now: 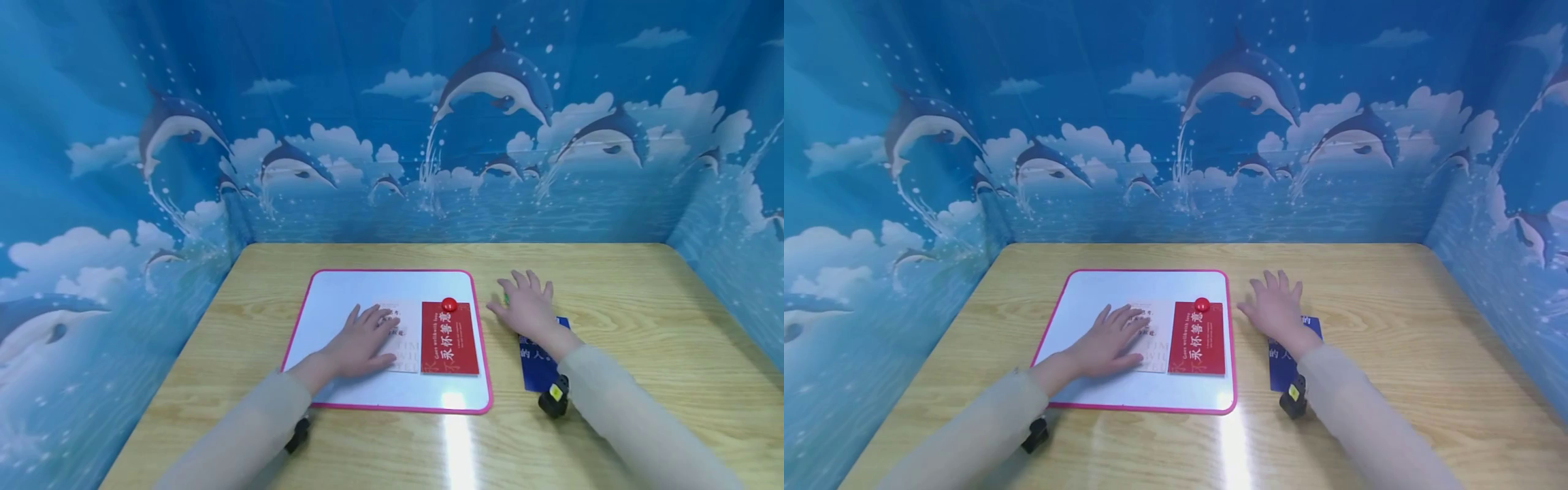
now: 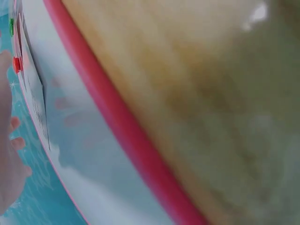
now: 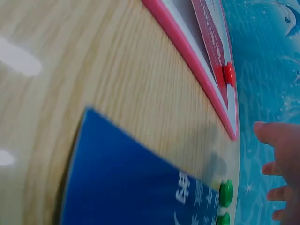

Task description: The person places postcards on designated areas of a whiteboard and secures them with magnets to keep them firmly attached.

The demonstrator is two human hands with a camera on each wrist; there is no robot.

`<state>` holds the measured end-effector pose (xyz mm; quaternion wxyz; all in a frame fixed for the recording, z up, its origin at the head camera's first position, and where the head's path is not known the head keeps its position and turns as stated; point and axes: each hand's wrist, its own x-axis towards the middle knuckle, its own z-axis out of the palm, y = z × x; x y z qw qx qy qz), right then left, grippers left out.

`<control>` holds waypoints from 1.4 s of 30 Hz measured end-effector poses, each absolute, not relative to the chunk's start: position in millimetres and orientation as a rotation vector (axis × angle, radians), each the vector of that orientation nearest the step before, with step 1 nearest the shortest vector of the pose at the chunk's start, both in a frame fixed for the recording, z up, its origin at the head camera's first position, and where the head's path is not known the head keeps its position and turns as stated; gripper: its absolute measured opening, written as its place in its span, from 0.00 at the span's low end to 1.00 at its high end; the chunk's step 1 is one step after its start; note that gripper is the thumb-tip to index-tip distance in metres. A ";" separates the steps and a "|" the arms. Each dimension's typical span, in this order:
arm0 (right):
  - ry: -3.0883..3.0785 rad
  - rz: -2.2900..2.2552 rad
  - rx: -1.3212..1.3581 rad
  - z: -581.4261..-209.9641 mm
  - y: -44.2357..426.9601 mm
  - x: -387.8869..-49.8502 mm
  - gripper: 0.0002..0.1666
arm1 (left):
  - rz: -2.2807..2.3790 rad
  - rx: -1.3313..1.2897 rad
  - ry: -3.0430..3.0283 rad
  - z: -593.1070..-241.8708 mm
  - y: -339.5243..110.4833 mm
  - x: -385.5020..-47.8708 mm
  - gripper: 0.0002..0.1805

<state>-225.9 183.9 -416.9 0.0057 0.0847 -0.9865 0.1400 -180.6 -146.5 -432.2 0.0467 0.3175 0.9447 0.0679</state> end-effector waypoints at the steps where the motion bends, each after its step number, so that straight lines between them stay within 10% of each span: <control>1: -3.093 0.430 0.255 -417.2 187.1 -225.9 0.37 | 0.213 0.975 2.889 -432.6 -147.6 -179.0 0.37; 42: -3.130 0.419 0.057 -433.8 245.9 -239.8 0.32 | 0.166 0.884 2.834 -437.3 -154.4 -168.8 0.33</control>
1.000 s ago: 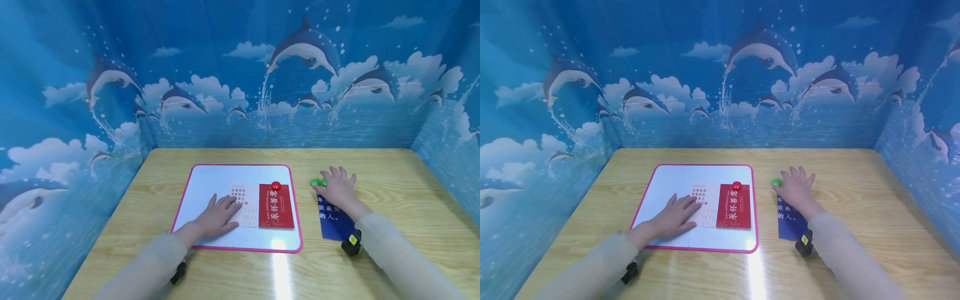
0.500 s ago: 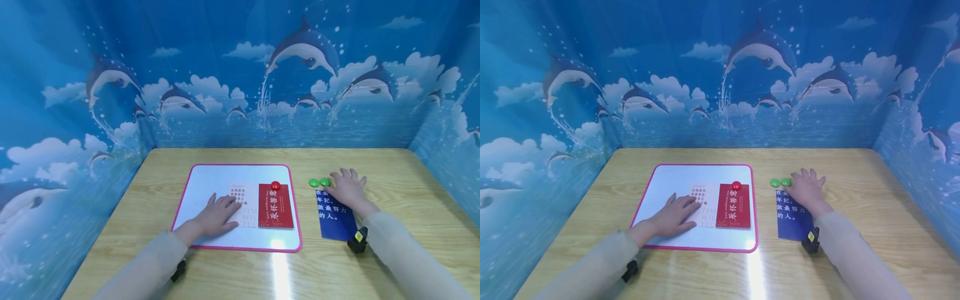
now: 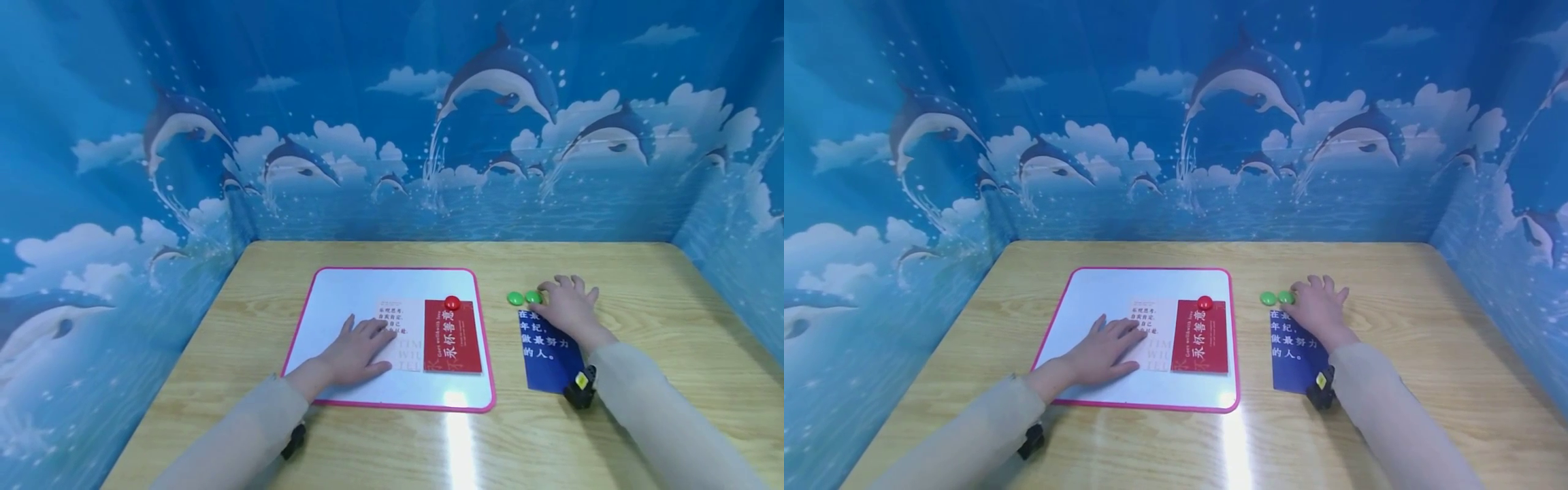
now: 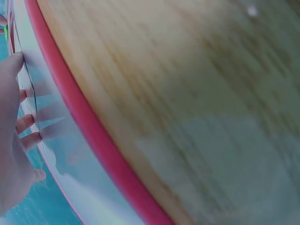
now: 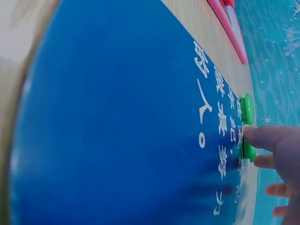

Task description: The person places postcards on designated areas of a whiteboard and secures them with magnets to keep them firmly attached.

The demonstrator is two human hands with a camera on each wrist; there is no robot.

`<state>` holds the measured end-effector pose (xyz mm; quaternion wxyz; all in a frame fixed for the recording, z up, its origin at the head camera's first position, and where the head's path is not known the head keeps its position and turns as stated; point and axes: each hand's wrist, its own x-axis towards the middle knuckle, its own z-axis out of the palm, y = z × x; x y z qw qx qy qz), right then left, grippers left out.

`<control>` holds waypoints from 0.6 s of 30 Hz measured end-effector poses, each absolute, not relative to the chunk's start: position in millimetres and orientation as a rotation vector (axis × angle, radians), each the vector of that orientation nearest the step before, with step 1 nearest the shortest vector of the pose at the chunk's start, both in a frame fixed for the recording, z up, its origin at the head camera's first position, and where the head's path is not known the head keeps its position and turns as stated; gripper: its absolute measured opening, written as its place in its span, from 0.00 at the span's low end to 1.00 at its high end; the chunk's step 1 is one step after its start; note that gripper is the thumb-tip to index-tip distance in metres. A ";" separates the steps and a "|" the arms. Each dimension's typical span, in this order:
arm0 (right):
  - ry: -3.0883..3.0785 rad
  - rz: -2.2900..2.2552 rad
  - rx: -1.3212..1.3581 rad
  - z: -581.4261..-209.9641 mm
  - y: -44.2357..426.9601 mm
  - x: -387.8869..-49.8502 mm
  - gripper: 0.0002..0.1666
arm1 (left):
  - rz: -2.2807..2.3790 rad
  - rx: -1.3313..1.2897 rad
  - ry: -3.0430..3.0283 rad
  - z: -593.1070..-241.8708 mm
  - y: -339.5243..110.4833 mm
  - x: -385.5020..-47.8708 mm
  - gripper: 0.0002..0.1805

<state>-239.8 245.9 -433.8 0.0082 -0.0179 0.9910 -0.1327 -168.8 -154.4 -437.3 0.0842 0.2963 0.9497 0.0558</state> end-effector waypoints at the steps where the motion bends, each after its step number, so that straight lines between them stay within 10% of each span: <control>1: 3.097 -0.417 -0.059 -434.1 246.1 -240.2 0.32 | 0.165 0.883 2.836 -437.6 -154.4 -168.9 0.34; 18: 3.124 -0.408 -0.072 -433.7 244.6 -241.5 0.27 | 0.163 0.861 2.842 -441.0 -154.1 -169.6 0.34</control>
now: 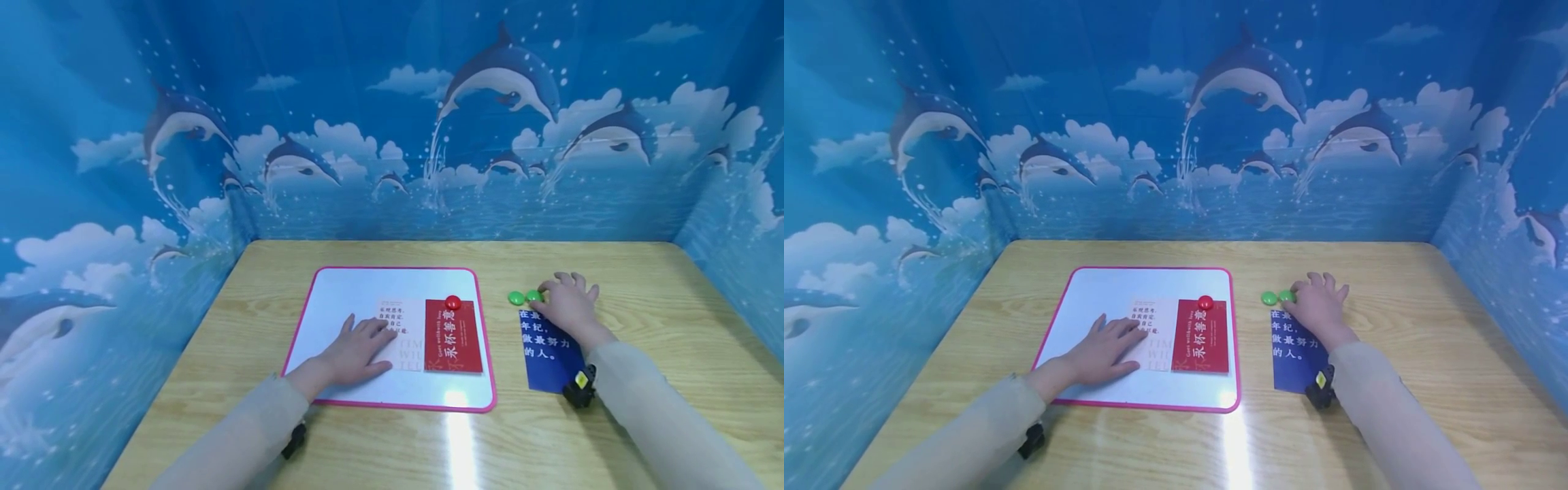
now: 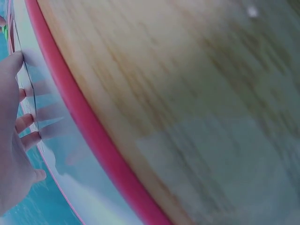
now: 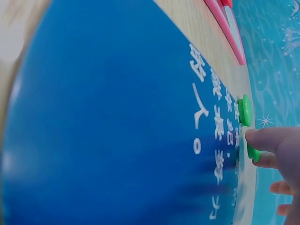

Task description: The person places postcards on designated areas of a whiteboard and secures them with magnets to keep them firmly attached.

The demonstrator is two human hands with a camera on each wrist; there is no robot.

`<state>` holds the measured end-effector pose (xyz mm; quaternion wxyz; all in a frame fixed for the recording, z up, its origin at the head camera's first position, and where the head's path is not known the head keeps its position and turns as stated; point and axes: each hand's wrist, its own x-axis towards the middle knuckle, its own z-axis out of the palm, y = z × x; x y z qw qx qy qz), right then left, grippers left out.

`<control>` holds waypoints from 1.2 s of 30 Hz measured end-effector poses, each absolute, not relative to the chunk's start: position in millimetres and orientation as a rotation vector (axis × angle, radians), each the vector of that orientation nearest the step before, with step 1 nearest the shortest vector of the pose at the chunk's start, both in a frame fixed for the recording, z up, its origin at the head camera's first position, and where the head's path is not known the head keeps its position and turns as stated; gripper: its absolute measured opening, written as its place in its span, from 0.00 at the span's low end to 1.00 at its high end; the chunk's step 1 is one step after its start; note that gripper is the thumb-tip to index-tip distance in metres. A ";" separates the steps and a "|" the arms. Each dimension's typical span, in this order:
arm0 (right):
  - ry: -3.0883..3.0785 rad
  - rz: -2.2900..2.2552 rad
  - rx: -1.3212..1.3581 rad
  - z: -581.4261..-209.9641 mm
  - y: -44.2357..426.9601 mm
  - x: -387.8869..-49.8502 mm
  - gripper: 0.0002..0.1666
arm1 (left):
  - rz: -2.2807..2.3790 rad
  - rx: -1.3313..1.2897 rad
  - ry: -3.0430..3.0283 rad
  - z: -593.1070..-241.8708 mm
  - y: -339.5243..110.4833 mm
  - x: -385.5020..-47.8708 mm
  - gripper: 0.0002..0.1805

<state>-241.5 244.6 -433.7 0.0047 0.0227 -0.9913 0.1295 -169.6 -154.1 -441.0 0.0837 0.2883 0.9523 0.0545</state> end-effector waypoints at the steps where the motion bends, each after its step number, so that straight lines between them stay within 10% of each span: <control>1: -3.102 0.407 0.070 -433.2 244.2 -241.8 0.27 | 0.160 0.860 2.842 -440.9 -154.1 -169.7 0.34; 36: -3.090 0.470 0.273 -391.2 148.8 -250.4 0.24 | 0.162 1.004 2.815 -436.5 -162.8 -156.4 0.32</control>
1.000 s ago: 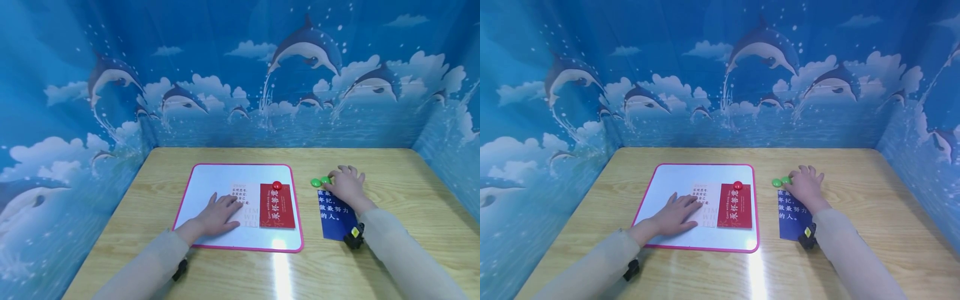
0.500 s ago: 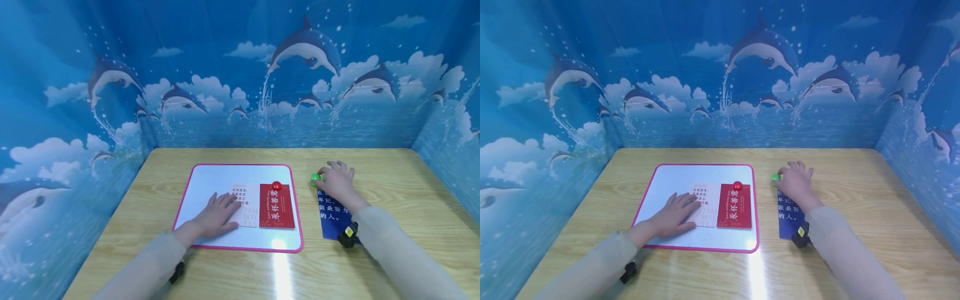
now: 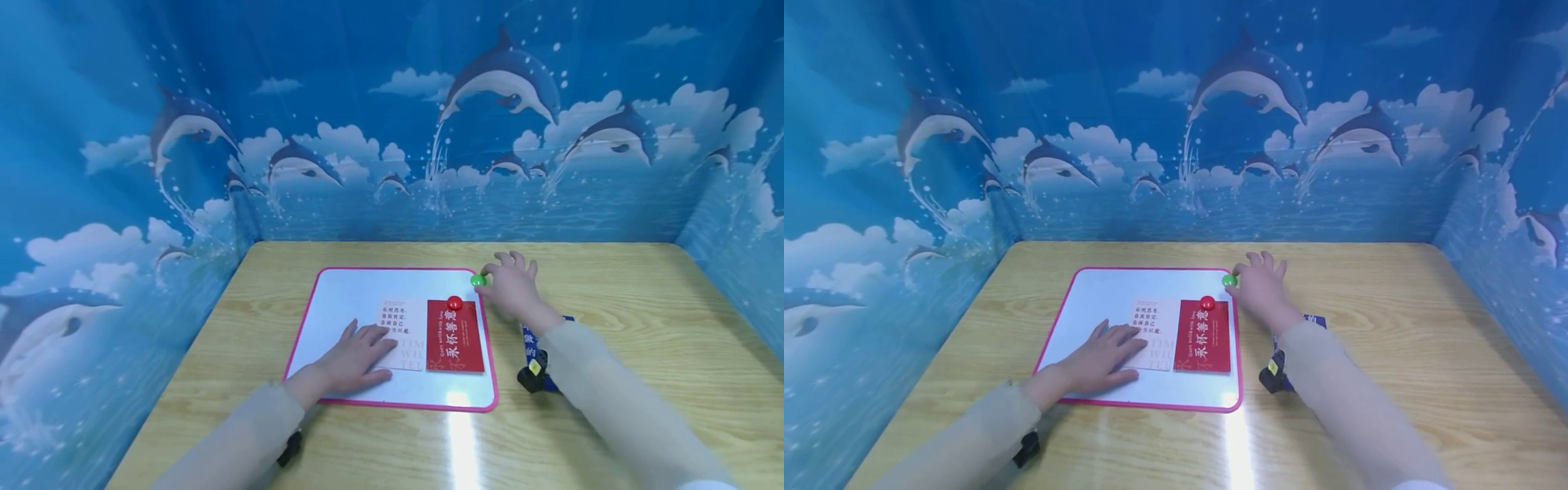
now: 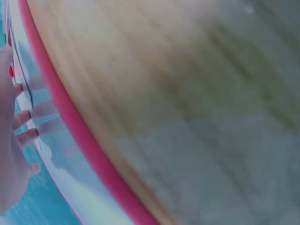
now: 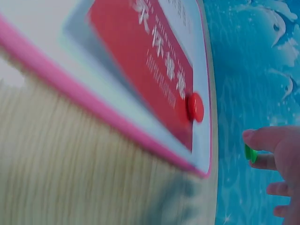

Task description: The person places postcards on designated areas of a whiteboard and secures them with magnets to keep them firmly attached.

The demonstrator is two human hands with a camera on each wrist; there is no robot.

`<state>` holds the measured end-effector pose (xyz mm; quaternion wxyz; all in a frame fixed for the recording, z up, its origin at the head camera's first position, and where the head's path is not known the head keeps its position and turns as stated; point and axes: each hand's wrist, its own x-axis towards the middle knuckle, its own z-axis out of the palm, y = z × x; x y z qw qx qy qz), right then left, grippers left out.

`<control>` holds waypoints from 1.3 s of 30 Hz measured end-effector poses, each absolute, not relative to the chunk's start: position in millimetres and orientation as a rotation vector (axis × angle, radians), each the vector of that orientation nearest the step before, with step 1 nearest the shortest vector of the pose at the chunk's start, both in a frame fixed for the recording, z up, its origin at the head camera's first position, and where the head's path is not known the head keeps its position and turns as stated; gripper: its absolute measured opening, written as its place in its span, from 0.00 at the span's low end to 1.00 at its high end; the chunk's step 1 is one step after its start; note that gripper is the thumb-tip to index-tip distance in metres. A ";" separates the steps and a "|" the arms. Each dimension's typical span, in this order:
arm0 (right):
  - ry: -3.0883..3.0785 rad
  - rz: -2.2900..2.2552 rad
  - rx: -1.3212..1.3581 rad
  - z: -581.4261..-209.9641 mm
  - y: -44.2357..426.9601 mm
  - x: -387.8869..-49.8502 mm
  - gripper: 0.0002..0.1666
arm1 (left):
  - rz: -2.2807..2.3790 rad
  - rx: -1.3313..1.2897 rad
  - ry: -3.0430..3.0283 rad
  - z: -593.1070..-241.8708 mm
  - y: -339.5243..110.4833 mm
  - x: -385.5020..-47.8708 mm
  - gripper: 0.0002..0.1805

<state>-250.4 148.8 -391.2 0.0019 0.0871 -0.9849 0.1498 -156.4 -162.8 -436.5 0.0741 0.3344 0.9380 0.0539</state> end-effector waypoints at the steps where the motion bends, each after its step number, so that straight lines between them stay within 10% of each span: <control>1: -3.095 0.472 0.283 -390.0 144.2 -250.5 0.24 | 0.156 0.997 2.811 -435.6 -162.2 -156.9 0.32; 39: -3.110 0.415 0.526 -409.1 27.5 -254.1 0.20 | 0.087 0.955 2.795 -433.4 -159.7 -159.0 0.32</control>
